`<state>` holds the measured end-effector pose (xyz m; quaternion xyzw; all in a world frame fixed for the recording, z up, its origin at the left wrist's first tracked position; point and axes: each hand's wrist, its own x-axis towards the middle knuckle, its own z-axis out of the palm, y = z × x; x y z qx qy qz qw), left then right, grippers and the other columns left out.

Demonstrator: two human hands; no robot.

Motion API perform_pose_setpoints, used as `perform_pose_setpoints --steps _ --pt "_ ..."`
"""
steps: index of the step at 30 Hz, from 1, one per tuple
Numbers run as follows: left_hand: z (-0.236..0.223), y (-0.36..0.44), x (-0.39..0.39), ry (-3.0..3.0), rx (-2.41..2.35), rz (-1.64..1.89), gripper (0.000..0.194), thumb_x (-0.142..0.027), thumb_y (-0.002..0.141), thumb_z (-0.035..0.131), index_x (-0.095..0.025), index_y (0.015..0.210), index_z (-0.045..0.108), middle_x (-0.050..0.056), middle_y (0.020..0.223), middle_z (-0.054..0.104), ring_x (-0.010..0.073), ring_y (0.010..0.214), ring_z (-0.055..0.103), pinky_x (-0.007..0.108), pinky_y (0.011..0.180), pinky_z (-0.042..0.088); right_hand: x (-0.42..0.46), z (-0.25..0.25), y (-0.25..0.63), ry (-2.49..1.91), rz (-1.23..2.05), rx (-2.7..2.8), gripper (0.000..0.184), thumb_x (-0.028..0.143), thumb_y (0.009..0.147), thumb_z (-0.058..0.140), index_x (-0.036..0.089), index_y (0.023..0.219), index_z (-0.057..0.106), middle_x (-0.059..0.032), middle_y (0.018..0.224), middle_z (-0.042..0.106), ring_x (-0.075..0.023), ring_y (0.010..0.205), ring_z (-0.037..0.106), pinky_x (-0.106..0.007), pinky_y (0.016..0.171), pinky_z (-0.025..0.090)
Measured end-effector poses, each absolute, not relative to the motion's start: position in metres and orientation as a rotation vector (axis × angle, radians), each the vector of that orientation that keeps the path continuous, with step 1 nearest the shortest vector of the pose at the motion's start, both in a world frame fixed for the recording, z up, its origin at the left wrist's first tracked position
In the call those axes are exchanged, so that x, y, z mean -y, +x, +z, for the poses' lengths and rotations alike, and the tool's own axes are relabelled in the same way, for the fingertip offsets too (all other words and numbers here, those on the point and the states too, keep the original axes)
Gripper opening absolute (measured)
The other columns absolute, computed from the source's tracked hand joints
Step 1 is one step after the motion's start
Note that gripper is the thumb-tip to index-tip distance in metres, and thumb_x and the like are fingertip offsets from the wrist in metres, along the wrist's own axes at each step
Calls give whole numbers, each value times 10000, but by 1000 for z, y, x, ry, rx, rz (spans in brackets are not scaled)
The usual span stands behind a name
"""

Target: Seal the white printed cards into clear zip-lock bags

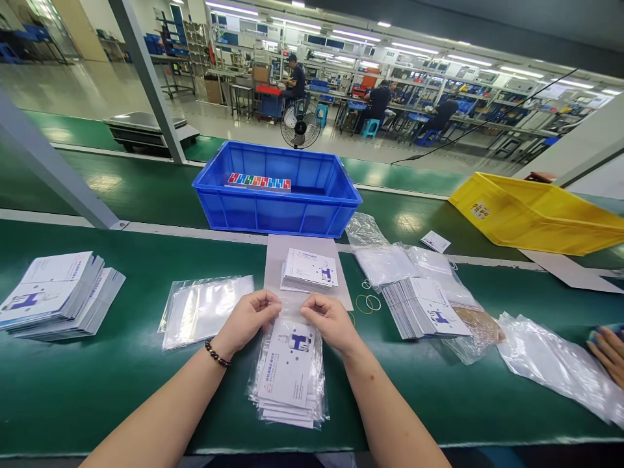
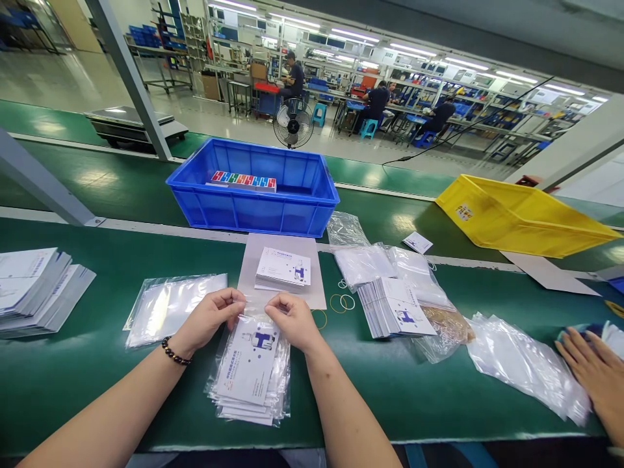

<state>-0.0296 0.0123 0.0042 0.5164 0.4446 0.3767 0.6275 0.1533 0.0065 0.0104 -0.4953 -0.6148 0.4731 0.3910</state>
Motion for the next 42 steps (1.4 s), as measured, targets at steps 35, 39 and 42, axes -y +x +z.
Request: perform_pose_setpoints --steps 35,39,42 --pt "20 -69 -28 1891 -1745 349 301 -417 781 411 -190 609 507 41 614 584 202 605 541 272 533 352 -4 8 155 -1306 908 1832 103 204 743 553 197 707 650 -6 685 547 -141 662 530 -269 625 418" --pt "15 -85 -35 1927 -1908 -92 115 -281 711 483 -178 705 534 105 722 637 246 658 581 274 519 333 -6 4 157 -1329 750 1757 136 232 745 570 216 845 661 -23 770 546 -167 751 542 -300 688 434" --pt "10 -84 -35 1975 -1809 -125 211 -127 705 411 -161 873 532 132 829 653 246 705 598 276 535 340 -5 1 154 -1303 694 1723 114 217 763 547 216 799 655 -22 756 548 -165 747 543 -305 712 433"
